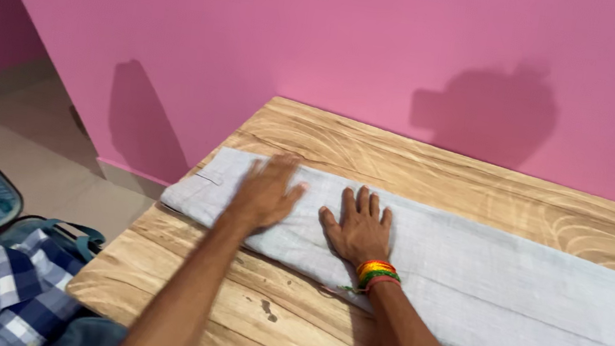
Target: The person folds a pair of trousers by smoothing the fabric and bringing the bottom edges up to meet the waist, then places the folded trousers into a suitcase next to a shirt.
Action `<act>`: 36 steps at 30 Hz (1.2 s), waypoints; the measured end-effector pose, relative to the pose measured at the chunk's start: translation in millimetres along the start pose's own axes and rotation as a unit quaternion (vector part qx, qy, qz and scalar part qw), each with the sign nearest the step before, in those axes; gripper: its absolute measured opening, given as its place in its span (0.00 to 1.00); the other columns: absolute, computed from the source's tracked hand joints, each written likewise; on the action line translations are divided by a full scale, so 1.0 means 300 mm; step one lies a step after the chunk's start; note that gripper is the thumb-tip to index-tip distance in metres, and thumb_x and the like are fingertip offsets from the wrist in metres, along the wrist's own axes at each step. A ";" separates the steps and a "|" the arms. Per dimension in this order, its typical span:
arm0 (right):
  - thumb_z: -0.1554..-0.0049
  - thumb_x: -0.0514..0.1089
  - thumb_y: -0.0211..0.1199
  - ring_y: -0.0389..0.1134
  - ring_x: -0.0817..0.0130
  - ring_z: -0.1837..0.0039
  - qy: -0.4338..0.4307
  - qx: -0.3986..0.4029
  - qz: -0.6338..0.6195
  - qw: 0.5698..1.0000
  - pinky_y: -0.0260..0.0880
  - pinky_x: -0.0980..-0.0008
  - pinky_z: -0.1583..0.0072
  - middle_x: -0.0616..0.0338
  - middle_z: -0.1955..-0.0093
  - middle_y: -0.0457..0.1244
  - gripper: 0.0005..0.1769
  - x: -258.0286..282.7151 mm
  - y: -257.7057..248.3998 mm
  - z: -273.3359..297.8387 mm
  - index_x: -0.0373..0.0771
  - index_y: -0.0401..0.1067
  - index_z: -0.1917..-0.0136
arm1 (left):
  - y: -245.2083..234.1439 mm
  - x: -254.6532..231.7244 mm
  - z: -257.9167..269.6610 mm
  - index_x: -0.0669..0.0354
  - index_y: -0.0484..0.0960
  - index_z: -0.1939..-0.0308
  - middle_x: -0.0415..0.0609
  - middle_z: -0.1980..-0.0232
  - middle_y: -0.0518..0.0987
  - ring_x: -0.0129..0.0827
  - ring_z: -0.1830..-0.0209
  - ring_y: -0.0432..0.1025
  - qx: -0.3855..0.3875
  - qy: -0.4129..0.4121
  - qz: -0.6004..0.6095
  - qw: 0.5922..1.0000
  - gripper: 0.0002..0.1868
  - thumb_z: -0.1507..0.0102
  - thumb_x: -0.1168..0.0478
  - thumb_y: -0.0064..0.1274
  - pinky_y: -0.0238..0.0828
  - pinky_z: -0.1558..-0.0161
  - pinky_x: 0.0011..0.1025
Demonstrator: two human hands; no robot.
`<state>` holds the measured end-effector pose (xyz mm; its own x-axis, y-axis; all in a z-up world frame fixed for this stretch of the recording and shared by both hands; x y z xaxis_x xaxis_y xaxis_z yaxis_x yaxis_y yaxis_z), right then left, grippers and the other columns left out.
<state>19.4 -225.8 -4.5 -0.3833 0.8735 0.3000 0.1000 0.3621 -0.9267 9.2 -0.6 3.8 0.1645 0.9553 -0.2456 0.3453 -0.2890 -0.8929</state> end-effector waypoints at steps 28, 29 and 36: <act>0.40 0.71 0.43 0.35 0.42 0.16 0.023 -0.020 -0.062 0.998 0.30 0.28 0.25 0.43 0.15 0.38 0.46 0.058 0.131 -0.128 0.45 0.48 0.18 | 0.027 -0.077 0.007 0.44 0.65 0.25 0.52 0.21 0.58 0.50 0.19 0.48 -0.007 -0.076 -0.084 0.994 0.37 0.34 0.35 0.39 0.35 0.27 0.63; 0.39 0.71 0.42 0.35 0.42 0.16 0.017 -0.015 -0.051 0.998 0.29 0.29 0.24 0.43 0.15 0.39 0.44 0.075 0.125 -0.126 0.44 0.49 0.19 | 0.034 -0.066 -0.002 0.44 0.65 0.25 0.52 0.21 0.59 0.49 0.19 0.49 -0.009 -0.074 -0.080 0.994 0.35 0.34 0.38 0.39 0.36 0.27 0.63; 0.39 0.70 0.46 0.41 0.45 0.17 -0.068 -0.036 -0.055 0.995 0.37 0.39 0.23 0.42 0.17 0.45 0.42 -0.022 0.074 -0.124 0.41 0.55 0.22 | 0.062 -0.052 -0.039 0.45 0.65 0.26 0.50 0.21 0.59 0.47 0.20 0.48 -0.021 -0.094 -0.073 0.993 0.34 0.35 0.40 0.40 0.35 0.26 0.62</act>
<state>58.4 -211.4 -18.7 -0.5164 0.7766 0.3609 0.1145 0.4802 -0.8697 24.0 -21.5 -4.6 -0.0642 0.9808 -0.1843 0.3907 -0.1453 -0.9090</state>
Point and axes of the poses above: each hand's wrist, its own z-axis away from the middle knuckle, its own y-axis out of the palm, x = y × z, the point moved 1 cm from there along -z, towards the middle knuckle
